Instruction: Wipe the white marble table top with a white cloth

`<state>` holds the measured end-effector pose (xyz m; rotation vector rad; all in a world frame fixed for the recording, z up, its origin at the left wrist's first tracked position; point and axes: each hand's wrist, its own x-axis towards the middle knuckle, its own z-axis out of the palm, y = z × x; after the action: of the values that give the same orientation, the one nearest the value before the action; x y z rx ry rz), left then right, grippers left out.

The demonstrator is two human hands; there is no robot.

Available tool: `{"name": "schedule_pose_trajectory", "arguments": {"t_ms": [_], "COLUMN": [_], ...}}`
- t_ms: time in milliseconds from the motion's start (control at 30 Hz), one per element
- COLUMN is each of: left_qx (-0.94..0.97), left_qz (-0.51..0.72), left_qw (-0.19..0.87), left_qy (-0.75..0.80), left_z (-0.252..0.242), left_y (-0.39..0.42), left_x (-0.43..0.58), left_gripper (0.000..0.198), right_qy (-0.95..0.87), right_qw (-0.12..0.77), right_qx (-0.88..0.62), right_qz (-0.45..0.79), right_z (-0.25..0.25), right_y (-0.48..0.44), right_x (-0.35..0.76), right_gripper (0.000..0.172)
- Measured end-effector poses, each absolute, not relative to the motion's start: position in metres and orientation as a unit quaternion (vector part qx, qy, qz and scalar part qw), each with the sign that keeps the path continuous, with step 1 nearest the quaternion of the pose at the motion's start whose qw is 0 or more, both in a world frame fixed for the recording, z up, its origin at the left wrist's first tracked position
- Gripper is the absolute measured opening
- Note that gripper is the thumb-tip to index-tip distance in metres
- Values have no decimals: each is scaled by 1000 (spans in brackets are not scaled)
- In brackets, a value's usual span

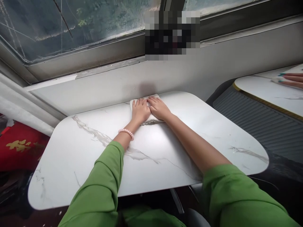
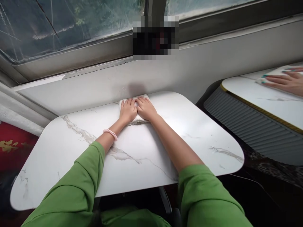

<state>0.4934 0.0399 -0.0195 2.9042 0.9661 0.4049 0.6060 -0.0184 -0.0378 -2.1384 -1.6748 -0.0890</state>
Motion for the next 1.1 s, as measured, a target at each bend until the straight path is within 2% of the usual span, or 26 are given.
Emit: {"name": "schedule_pose_trajectory", "arguments": {"t_ms": [600, 800, 1100], "left_qx": [962, 970, 975], "left_qz": [86, 71, 60], "left_qw": [93, 96, 78], "left_qy": [240, 210, 201], "left_z": [-14, -14, -13], "left_y": [-141, -154, -135], "left_x": [433, 422, 434], "left_gripper": [55, 57, 56], "right_qy": [-639, -627, -613], "right_qw": [172, 166, 175], "right_qx": [-747, -757, -768], "right_qz": [-57, -75, -72], "right_z": [-50, -48, -44], "right_y": [-221, -240, -221], "right_x": [564, 549, 556], "right_gripper": [58, 57, 57]}}
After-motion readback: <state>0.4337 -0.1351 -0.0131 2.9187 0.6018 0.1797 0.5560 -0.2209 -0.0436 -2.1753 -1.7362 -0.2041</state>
